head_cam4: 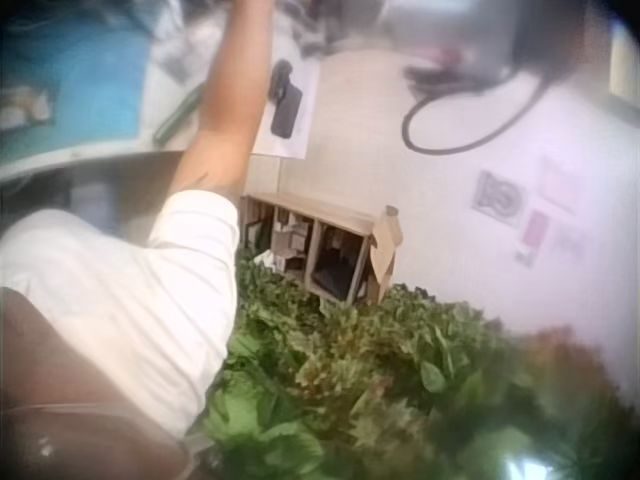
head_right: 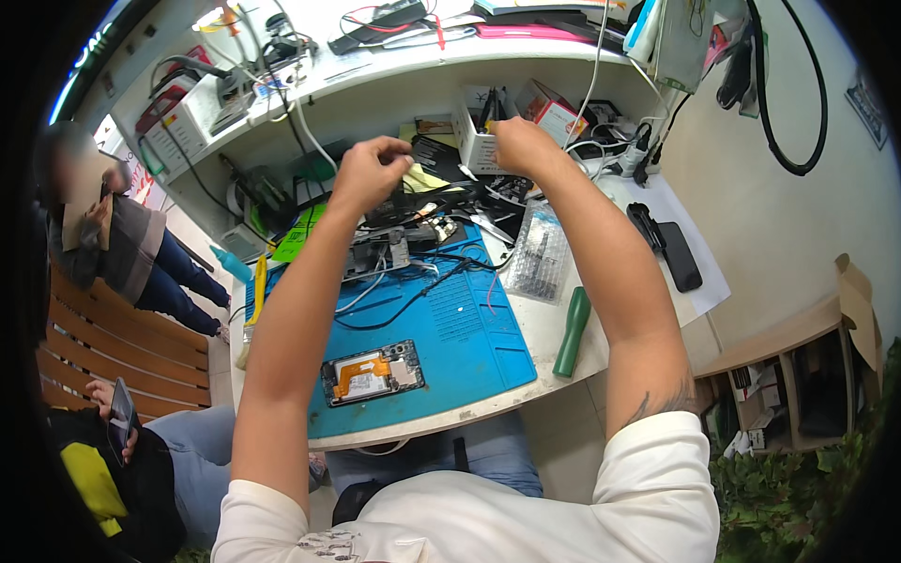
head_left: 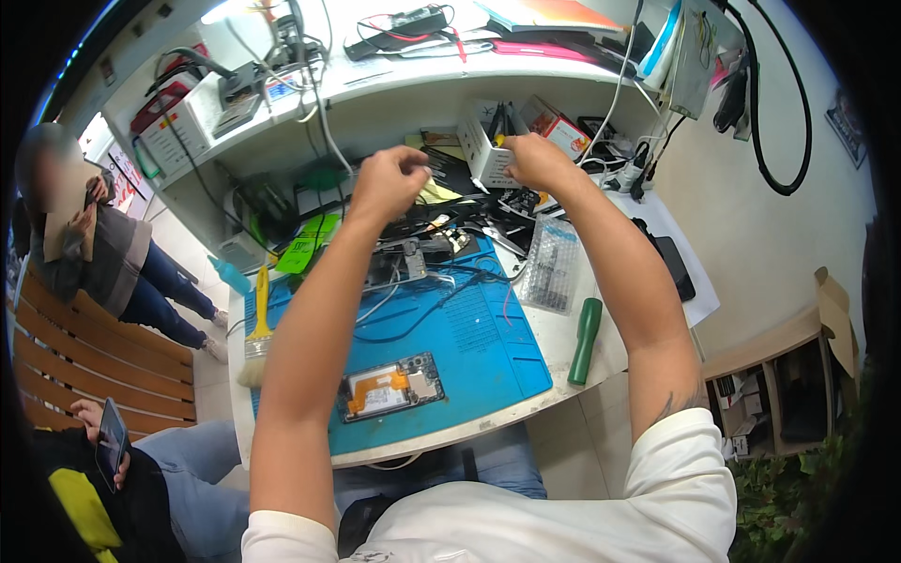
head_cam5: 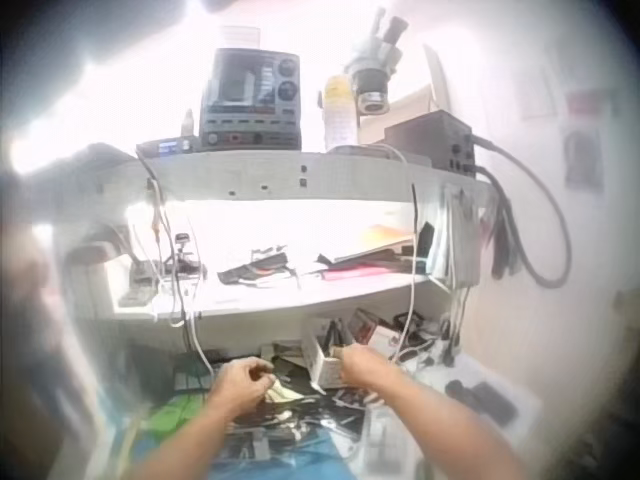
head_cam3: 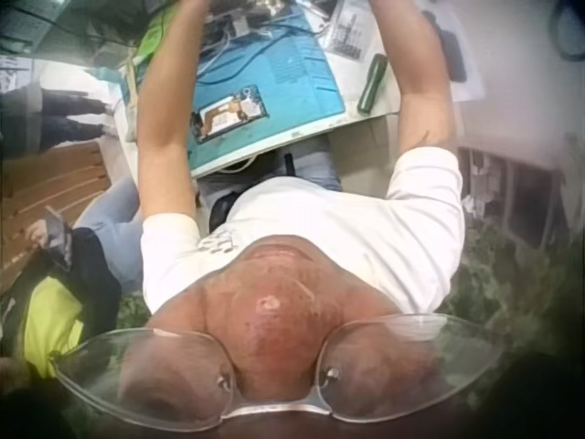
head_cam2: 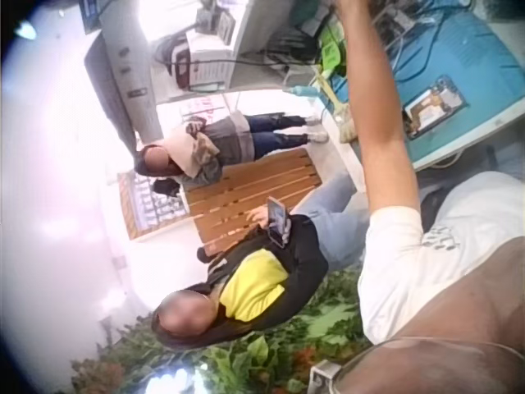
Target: The person is repairing a mobile phone by hand and using a screwdriver. They handle a phone screen, a battery, and various internal components while working on a blue repair mat.
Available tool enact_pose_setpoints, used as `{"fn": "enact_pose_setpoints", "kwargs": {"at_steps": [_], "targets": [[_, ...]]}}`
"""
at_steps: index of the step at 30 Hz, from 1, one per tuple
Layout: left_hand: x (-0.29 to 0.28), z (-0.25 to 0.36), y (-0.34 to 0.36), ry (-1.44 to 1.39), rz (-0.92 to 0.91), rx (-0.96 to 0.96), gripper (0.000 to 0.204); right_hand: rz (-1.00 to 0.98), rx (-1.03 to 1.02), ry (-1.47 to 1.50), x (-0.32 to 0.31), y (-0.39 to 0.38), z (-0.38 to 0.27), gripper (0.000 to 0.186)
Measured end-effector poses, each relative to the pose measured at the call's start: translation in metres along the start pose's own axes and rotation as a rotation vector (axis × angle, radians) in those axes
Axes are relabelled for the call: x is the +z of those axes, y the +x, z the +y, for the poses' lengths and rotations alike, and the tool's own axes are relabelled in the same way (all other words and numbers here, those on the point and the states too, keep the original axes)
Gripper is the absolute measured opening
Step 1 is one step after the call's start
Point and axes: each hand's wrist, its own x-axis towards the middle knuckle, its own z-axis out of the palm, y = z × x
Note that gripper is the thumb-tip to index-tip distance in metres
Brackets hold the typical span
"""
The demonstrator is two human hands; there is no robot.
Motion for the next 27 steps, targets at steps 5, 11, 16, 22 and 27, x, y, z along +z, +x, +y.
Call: {"fn": "enact_pose_setpoints", "kwargs": {"at_steps": [5, 11, 16, 22, 27], "targets": [[0.02, -0.034, 0.074, 0.278, -0.019, -0.156, 0.055, 0.056, -0.153, 0.073, -0.021, -0.004, 0.015, 0.031], [0.038, -0.044, 0.108, 0.42, -0.219, -0.274, 0.094, 0.162, -0.152, 0.072, -0.082, 0.007, 0.024, 0.021], [0.05, -0.024, 0.103, 0.186, -0.263, -0.335, 0.096, 0.028, -0.084, 0.09, -0.123, -0.003, 0.032, 0.025], [0.056, -0.006, 0.107, 0.189, -0.353, -0.436, 0.102, -0.099, -0.08, 0.097, -0.14, -0.026, 0.038, 0.029], [0.072, -0.011, 0.115, 0.428, -0.4, -0.235, 0.118, -0.107, -0.101, 0.043, -0.138, -0.037, 0.041, 0.03]]}}
